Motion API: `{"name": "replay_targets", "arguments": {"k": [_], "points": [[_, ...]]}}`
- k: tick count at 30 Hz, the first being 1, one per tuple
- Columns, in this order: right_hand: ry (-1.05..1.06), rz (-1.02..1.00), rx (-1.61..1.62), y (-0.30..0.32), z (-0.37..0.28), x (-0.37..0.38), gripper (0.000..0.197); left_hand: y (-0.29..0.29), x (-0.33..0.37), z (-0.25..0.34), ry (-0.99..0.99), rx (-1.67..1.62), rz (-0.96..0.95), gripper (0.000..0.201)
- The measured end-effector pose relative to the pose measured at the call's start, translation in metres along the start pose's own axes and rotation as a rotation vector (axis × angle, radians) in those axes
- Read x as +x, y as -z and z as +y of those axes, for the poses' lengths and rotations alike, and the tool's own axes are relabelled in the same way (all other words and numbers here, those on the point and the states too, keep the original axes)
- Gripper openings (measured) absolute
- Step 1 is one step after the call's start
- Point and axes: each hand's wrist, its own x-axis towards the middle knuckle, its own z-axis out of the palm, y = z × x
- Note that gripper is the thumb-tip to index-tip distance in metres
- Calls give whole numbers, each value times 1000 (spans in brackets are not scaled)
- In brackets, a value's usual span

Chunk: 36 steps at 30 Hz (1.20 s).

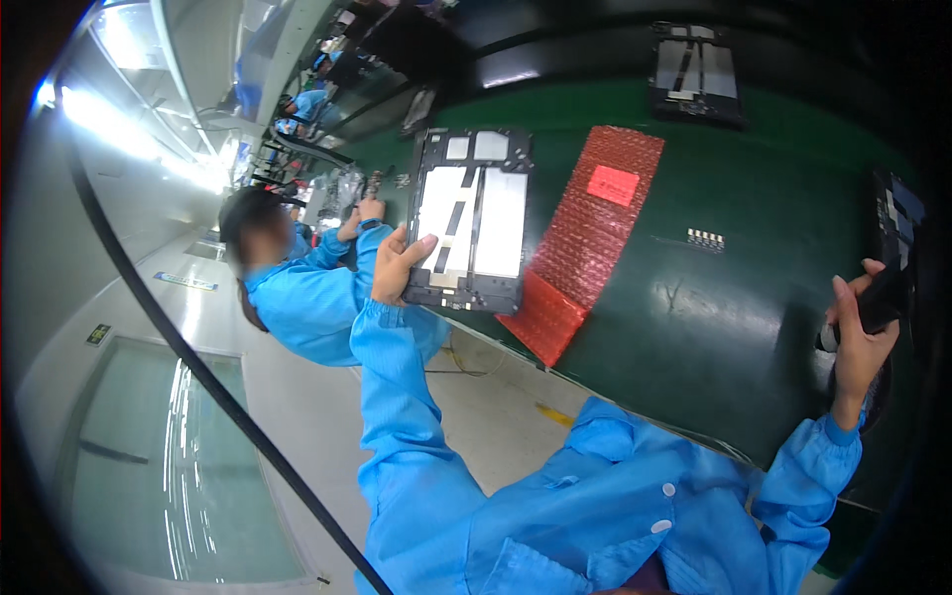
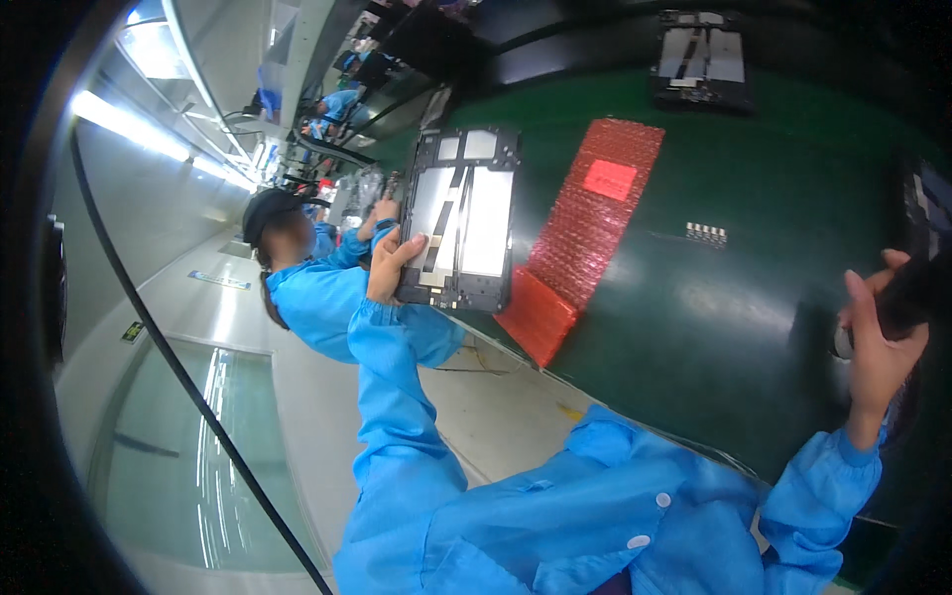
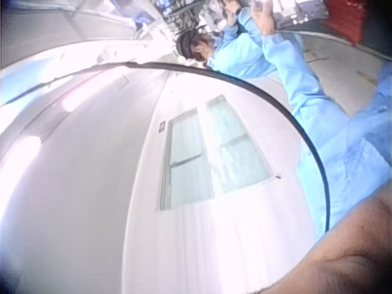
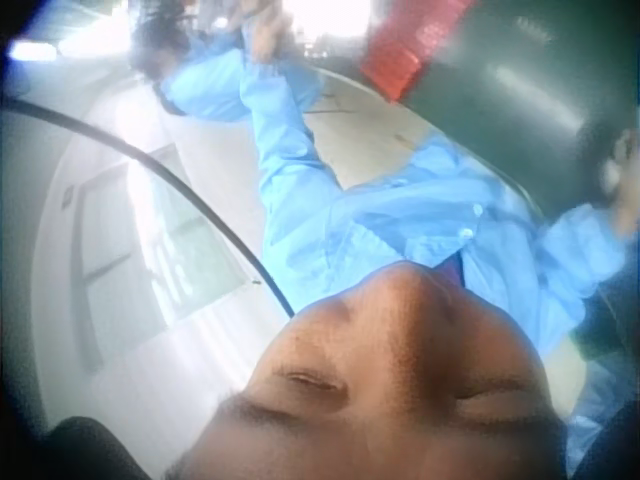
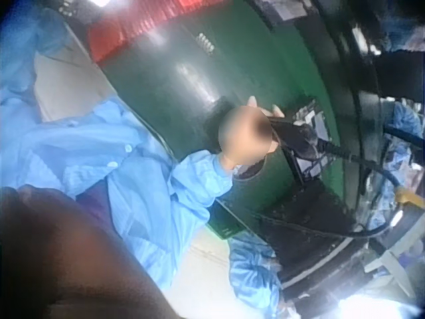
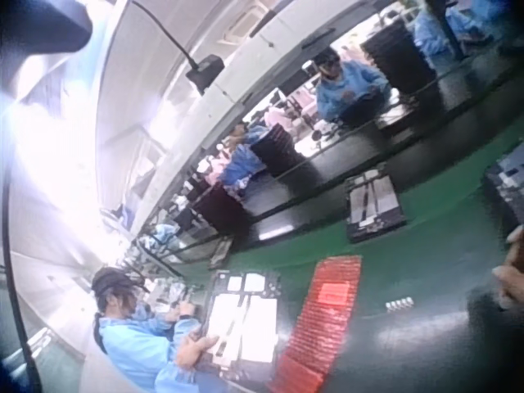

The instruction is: Assembling screen modules into tablet frames using an electric screwdriver on a production line.

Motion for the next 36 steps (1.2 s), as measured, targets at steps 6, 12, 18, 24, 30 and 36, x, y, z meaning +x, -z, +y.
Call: {"name": "replay_targets", "arguments": {"k": [6,12,18,24,30,36], "points": [[8,57,72,-4,-23,3,32,-157,-30,-1,86,-256,-324,41],[112,223,28,22,-30,15,33,-293,-55,-44,242,-512,-545,46],[145,287,-122,41,-24,21,36,-319,-60,-43,116,-196,-546,49],[203,215,-76,38,-25,18,33,-258,-9,-35,-372,396,-246,17],[149,175,-35,29,-21,17,33,-273,23,-39,-533,621,-251,28],[110,190,-2,26,-25,13,33,-286,36,-28,-410,777,-350,30]]}}
